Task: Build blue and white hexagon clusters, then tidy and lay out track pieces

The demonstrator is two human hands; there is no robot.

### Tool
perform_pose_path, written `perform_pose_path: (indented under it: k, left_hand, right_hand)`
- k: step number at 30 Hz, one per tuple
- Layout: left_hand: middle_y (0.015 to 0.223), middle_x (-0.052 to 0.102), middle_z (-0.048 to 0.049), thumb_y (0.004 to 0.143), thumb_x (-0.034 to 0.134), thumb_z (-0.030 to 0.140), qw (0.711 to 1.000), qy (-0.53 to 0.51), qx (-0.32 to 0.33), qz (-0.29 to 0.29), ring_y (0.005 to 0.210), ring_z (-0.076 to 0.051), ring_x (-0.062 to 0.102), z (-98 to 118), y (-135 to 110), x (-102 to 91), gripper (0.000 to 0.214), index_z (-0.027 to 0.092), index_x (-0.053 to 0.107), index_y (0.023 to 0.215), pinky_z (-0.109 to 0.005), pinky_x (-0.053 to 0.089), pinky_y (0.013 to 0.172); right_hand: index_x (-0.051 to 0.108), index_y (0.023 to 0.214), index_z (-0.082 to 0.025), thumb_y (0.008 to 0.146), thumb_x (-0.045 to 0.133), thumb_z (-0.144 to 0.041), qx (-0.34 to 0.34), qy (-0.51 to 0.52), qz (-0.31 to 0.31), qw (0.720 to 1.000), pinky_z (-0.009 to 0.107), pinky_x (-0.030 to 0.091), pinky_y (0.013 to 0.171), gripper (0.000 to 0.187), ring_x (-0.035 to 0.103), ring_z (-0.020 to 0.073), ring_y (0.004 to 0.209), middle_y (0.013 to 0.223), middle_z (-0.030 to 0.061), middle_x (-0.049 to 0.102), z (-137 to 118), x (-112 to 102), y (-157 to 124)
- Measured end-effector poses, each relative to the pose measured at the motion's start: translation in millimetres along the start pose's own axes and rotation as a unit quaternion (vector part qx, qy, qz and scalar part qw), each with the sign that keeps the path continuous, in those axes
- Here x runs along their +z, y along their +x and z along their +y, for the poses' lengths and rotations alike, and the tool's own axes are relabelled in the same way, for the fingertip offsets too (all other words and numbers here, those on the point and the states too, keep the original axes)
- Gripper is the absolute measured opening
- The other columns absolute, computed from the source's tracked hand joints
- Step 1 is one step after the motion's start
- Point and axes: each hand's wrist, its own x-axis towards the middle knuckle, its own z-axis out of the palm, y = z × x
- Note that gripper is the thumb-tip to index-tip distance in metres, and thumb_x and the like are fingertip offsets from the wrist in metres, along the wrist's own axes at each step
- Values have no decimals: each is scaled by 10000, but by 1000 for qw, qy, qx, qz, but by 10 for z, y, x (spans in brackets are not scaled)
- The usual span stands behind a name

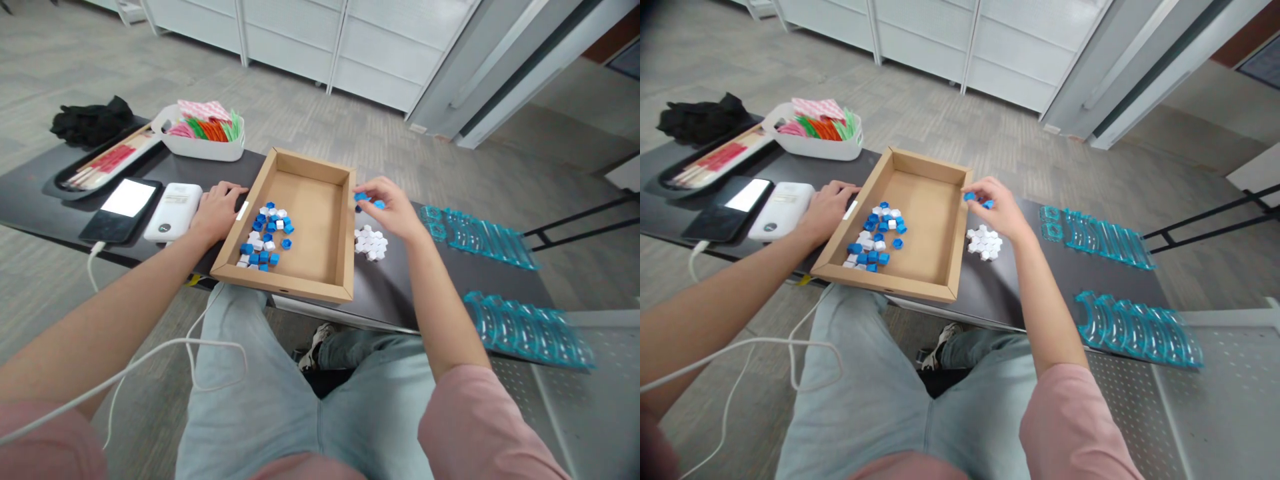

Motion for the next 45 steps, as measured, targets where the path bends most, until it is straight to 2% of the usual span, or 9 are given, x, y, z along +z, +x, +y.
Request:
perform_pose_path:
  k: [3, 5, 9, 13, 17, 25, 31, 36, 45]
  left_hand:
    - [1690, 602, -198, 1052, 527, 402, 1000, 3, -4, -4, 1554, -432, 551, 26, -10, -40, 656, 245, 676, 1671, -576, 446, 1334]
    - [1716, 579, -217, 1060, 516, 389, 1000, 8, -4, -21, 1568, -437, 537, 40, -18, -77, 666, 203, 653, 1684, -589, 441, 1340]
    - [1748, 539, -247, 1084, 516, 386, 998, 26, 6, -55, 1580, -436, 512, 27, -21, -122, 671, 120, 603, 1695, -620, 422, 1359]
    - [1717, 569, -234, 1101, 489, 331, 997, 55, 8, -46, 1576, -404, 520, -53, 12, -93, 617, 134, 598, 1676, -589, 437, 1355]
    - [1711, 572, -235, 1103, 477, 388, 995, 80, 10, -60, 1560, -410, 552, -139, 67, -68, 638, 127, 600, 1672, -566, 469, 1334]
    - [1713, 564, -265, 1100, 431, 397, 993, 97, 5, -68, 1558, -452, 571, -141, 90, -93, 682, 87, 603, 1682, -604, 486, 1323]
    - [1701, 570, -264, 1103, 455, 407, 994, 89, 11, -63, 1559, -453, 578, -153, 98, -68, 673, 95, 622, 1675, -608, 487, 1328]
    - [1668, 599, -283, 1078, 445, 313, 995, 84, 16, -42, 1515, -461, 607, -179, 97, -42, 645, 81, 651, 1643, -640, 514, 1289]
    - [1689, 577, -281, 1075, 459, 335, 995, 86, 7, -58, 1539, -471, 585, -132, 87, -79, 665, 65, 627, 1659, -639, 500, 1305]
  right_hand:
    - [815, 1165, -271, 985, 784, -433, 64, -25, 93, 993, 500, 631, 952, 244, 769, 310, 1055, 1163, 105, 825, 458, -147, -219]
    - [806, 1106, -274, 953, 805, -428, 90, -55, 110, 988, 528, 617, 961, 218, 764, 330, 1047, 1124, 103, 844, 657, -155, -352]
    - [822, 1063, -277, 957, 831, -426, 77, -102, 56, 990, 571, 565, 1055, 183, 734, 361, 1088, 1137, 110, 862, 830, -97, -468]
    - [854, 1128, -281, 1024, 830, -423, 51, -120, 6, 991, 592, 499, 1141, 178, 706, 381, 1189, 1230, 106, 877, 943, -35, -441]
    - [883, 1131, -300, 1038, 878, -437, 41, -115, -1, 993, 580, 487, 1128, 165, 701, 382, 1191, 1207, 77, 891, 1081, 27, -431]
    - [942, 1151, -361, 1062, 891, -460, 14, -88, 9, 996, 633, 491, 1149, 143, 705, 369, 1202, 1264, 80, 850, 1197, 80, -417]
    - [960, 1111, -368, 1090, 862, -458, 14, -93, 44, 995, 615, 502, 1124, 134, 682, 342, 1171, 1222, 85, 805, 1235, 119, -419]
    - [961, 1108, -375, 1103, 844, -447, 21, -118, 53, 991, 601, 506, 1093, 138, 664, 336, 1147, 1196, 80, 787, 1239, 146, -419]
    - [962, 1167, -380, 1108, 838, -403, 17, -140, 60, 988, 581, 532, 1065, 139, 696, 336, 1130, 1174, 87, 784, 1299, 180, -409]
